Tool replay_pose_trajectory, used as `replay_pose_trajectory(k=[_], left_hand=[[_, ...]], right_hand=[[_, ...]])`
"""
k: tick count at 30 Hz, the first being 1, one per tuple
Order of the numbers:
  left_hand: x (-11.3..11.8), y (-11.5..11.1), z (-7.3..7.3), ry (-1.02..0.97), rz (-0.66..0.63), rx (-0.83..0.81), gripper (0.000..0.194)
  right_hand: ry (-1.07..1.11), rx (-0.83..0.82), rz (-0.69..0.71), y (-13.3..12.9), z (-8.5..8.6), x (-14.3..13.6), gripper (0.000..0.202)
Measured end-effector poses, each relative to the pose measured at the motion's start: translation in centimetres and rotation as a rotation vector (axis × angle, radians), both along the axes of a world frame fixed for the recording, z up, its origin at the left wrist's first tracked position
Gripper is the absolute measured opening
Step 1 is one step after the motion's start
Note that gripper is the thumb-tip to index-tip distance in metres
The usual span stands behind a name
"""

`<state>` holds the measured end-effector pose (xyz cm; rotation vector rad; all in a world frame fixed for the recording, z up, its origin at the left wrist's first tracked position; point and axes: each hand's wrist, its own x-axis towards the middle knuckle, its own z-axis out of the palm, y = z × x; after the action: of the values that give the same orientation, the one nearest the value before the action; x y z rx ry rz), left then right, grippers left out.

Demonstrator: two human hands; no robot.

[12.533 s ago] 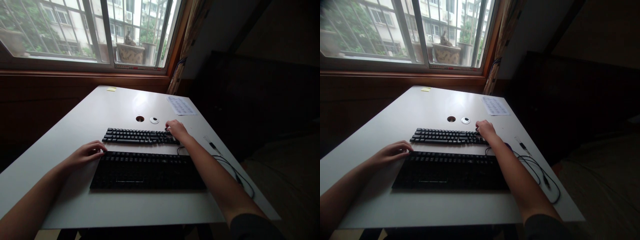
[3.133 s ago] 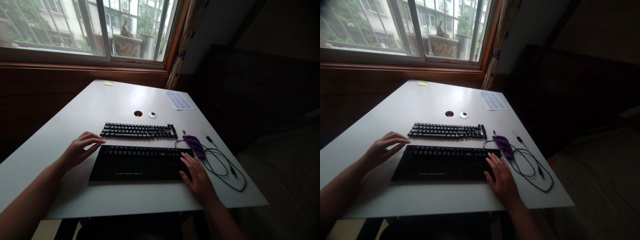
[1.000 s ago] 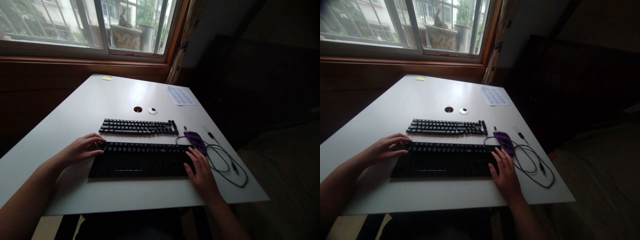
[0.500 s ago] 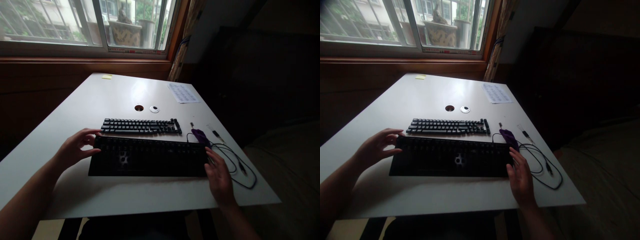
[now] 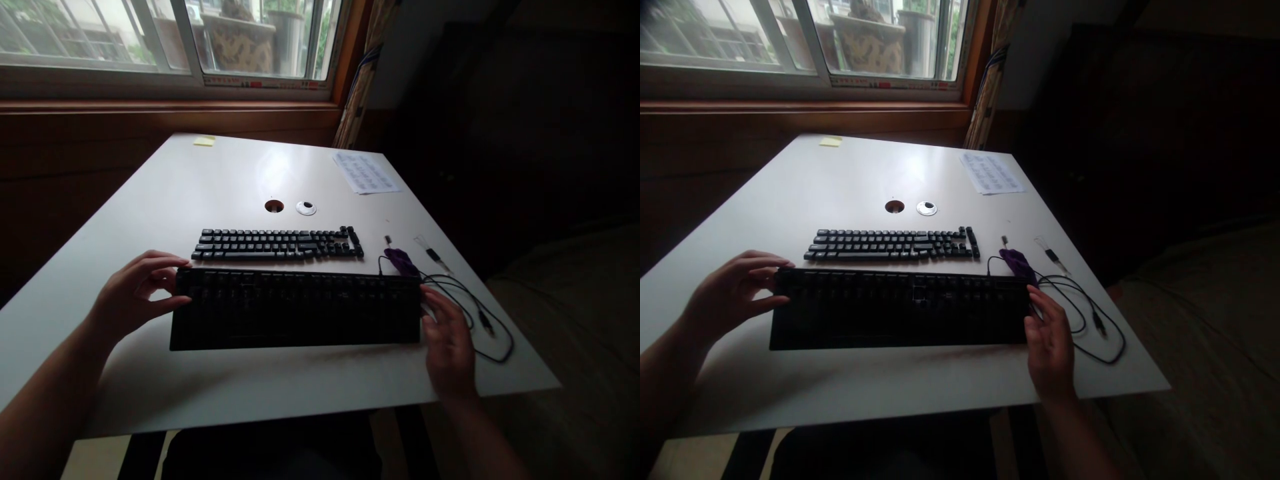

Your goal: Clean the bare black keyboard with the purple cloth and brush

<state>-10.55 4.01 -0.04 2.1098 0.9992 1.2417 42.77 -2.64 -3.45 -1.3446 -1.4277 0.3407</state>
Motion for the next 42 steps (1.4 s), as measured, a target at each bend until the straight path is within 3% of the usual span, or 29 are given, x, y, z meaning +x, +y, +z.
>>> replay_pose_trajectory(k=[8,12,21,35,39,42], left_hand=[[-0.4,0.1,-0.5,0.111,0.034,-0.071,0.045],[-0.7,0.2,-0.9,0.223,-0.025,-0.184,0.039],[-0.5,0.5,-1.1,0.319,-0.050,-0.291,0.037],[-0.8,1.0,-1.5,0.426,-0.057,-0.226,0.035],[-0.6,0.9,-1.4,0.417,-0.065,-0.230,0.034],[-0.8,0.9,-1.5,0.424,-0.078,-0.237,0.033]], right_hand=[[-0.086,-0.029,-0.012,0.2,-0.2,0.2,0.034],[-0.154,-0.088,0.003,0.5,-0.3,0.3,0.034],[-0.463,-0.098,0.066,1.0,-0.1,-0.2,0.036],[-0.617,-0.104,0.093,1.1,-0.8,-0.2,0.038],[-0.638,-0.085,0.054,1.5,0.2,-0.1,0.037],[-0.716,-0.021,-0.023,2.5,2.3,-0.3,0.033]])
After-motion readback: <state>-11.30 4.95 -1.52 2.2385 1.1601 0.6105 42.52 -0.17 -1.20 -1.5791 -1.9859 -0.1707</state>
